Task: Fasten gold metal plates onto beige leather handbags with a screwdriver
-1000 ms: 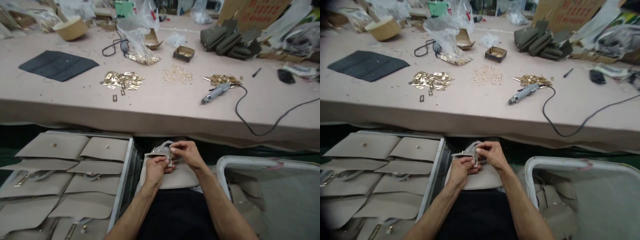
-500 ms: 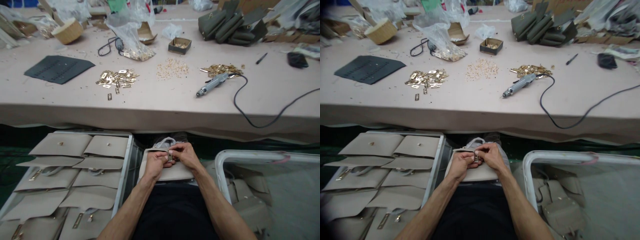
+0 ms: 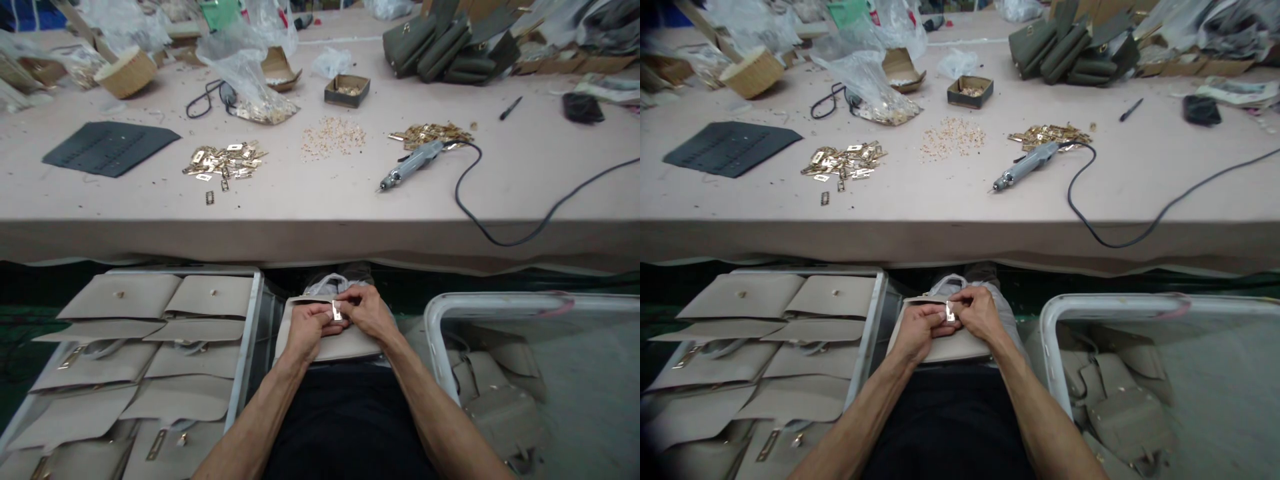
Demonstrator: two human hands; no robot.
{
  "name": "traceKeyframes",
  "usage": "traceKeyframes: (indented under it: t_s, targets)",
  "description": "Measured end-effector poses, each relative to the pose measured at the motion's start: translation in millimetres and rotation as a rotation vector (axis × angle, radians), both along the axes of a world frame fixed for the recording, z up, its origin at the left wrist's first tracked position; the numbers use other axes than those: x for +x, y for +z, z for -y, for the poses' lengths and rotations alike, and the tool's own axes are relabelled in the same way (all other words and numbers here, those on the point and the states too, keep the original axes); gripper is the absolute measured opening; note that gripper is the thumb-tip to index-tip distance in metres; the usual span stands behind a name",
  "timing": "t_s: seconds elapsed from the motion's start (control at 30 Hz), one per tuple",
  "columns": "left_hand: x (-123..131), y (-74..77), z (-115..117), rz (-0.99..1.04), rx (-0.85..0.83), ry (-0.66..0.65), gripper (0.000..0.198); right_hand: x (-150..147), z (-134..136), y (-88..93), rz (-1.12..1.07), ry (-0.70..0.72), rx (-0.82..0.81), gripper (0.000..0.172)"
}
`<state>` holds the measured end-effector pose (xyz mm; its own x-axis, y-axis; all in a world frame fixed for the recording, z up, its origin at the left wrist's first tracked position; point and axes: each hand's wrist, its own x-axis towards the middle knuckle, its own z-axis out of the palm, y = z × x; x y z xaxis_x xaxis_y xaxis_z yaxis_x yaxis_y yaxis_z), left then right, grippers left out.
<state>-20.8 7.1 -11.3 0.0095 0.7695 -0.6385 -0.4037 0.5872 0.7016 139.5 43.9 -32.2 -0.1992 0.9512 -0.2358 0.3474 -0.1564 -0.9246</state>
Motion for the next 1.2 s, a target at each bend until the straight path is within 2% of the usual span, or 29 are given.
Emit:
traceKeyframes:
  t_s: [0.23, 0.57, 0.7, 0.9, 1.2]
  targets:
    - [8.1, -3.0, 2.0, -0.019, -0.022, 0.122, 0.032, -2.1, 5.0, -3.1, 0.042, -0.004, 0.033, 0.015]
    - [8.8, -9.5, 2.2, -0.084, -0.073, 0.139, 0.022, -3.1, 15.3, 4.9, 0.102, -0.024, 0.182, 0.014]
    - [5.1, -11.8, 0.7, -0.086, -0.083, 0.106, 0.026, -2.7, 16.4, 5.8, 0.102, -0.046, 0.14, 0.014]
    - [1.6, -10.6, 2.8, -0.037, -0.091, 0.06, 0.019, -1.5, 17.1, 4.3, -0.015, -0.036, 0.005, 0.016]
    - [1.6, -10.0, -3.1, 0.055, -0.152, 0.013, 0.016, -1.7, 20.1, 0.9, -0.113, -0.076, -0.076, 0.021]
